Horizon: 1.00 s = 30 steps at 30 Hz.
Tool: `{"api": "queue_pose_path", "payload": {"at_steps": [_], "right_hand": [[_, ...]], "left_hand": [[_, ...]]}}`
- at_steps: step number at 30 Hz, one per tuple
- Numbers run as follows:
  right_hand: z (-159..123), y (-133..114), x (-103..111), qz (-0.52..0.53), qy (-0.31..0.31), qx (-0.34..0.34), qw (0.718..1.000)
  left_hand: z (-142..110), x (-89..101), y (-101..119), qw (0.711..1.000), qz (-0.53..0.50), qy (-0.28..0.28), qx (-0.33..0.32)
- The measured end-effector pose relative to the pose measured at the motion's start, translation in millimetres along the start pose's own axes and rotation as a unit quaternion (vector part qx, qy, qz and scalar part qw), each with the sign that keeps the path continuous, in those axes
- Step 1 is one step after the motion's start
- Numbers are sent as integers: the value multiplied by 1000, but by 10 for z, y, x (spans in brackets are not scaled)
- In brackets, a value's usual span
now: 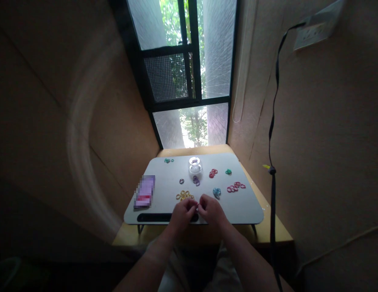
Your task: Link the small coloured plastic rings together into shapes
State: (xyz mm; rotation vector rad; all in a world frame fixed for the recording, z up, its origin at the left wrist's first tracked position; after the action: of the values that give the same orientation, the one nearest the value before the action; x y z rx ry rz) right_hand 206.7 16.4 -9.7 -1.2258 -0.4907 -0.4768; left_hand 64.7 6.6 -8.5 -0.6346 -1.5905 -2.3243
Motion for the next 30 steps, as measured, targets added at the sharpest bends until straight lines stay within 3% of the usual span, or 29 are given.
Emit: {"api": "queue_pose_path", "payload": {"at_steps": [11,30], "right_hand": [[-5,-22,10,26,-14,18,999],[-3,-63,13,32,-33,31,998]], "left_hand": [[5,30,6,999,-24,34,-1],[3,21,51,999,23,21,-8]]}}
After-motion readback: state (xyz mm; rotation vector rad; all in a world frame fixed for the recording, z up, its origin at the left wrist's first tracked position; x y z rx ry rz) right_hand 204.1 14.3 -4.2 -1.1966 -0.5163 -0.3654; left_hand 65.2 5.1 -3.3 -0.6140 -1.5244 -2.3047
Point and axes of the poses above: each hand's wrist, its own z-axis towards the middle knuckle, its own x-axis out of the back of the hand, y = z × x, the point moved 6 cm from there along z, towards the middle knuckle, and after that the axes turned 8 degrees about -x, right-handed, at the moved point
